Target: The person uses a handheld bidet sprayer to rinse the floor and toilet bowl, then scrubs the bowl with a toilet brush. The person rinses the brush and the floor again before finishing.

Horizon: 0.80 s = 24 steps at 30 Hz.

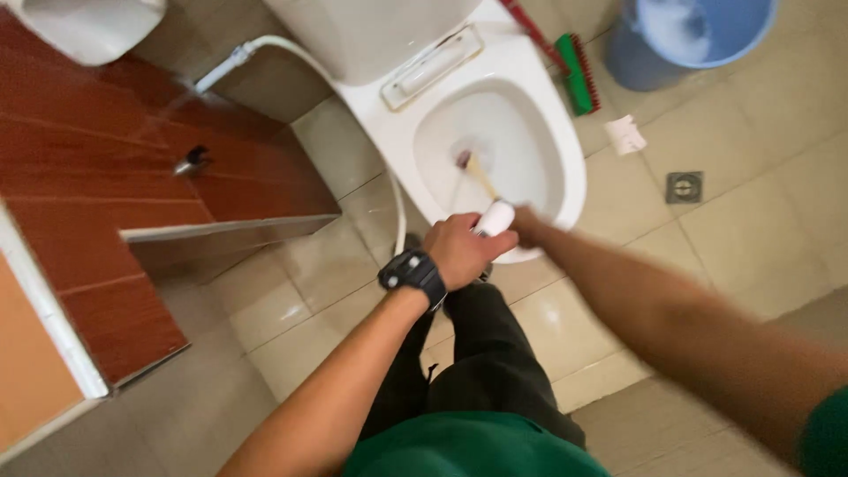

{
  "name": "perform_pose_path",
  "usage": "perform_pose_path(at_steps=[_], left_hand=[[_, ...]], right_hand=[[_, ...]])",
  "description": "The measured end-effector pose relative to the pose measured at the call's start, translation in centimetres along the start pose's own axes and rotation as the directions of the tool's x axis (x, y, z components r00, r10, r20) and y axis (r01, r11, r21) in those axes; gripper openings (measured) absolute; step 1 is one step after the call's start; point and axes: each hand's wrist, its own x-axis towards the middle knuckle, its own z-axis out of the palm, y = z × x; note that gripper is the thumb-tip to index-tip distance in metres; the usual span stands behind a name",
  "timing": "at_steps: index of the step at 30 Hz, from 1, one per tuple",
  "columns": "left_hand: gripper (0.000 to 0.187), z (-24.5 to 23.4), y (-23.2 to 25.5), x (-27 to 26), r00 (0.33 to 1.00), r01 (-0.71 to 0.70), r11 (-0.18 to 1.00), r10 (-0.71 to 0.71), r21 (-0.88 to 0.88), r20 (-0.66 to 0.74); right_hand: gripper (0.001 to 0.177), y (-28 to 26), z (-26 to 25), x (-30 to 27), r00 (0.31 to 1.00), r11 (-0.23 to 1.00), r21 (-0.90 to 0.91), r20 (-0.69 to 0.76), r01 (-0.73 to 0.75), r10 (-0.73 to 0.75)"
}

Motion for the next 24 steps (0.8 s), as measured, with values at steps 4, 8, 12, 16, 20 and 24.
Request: perform_pose_path(at_steps=[4,8,12,16,20,24], left_hand=[[0.065,-1.8,0.1,-0.2,0.999,-0.006,0.999,0.005,0.031,0.052],[0.063,-2.5,-1.2,0.4,0.998,0.000,0.998,-0.004,0.061,0.069],[0.067,-4.3,-1.3,-0.8,0.994,-0.056,0.997,0.051,0.049,0.092],[0.059,-5.2,-1.7,-0.4,0.993,-0.078,0.989,0.088,-0.128,0.074],[0.070,-5.8,0.0,0.2,0.996,-0.014,0.999,0.018,-0.045,0.083],[0.070,-4.8,3.1,0.0,0.999,0.033,0.995,-0.030,-0.093,0.032]], right_hand=[[0.061,1.1,-8.2,0.4,0.961,0.779,0.566,0.110,-0.269,0.252],[0.031,-1.3,-10.0,-4.1,0.947,0.753,0.592,0.057,-0.286,0.315],[0.033,-4.9,-6.8,-11.4,0.973,0.925,0.312,-0.014,-0.215,0.231],[0.053,-11.0,-9.3,-22.5,0.938,0.790,0.519,0.073,-0.326,0.339],[0.047,-10.3,-10.6,-26.0,0.957,0.958,0.022,-0.021,-0.288,0.288],[0.034,-5.8,-10.4,-19.9,0.992,0.931,-0.354,-0.117,-0.083,0.044]])
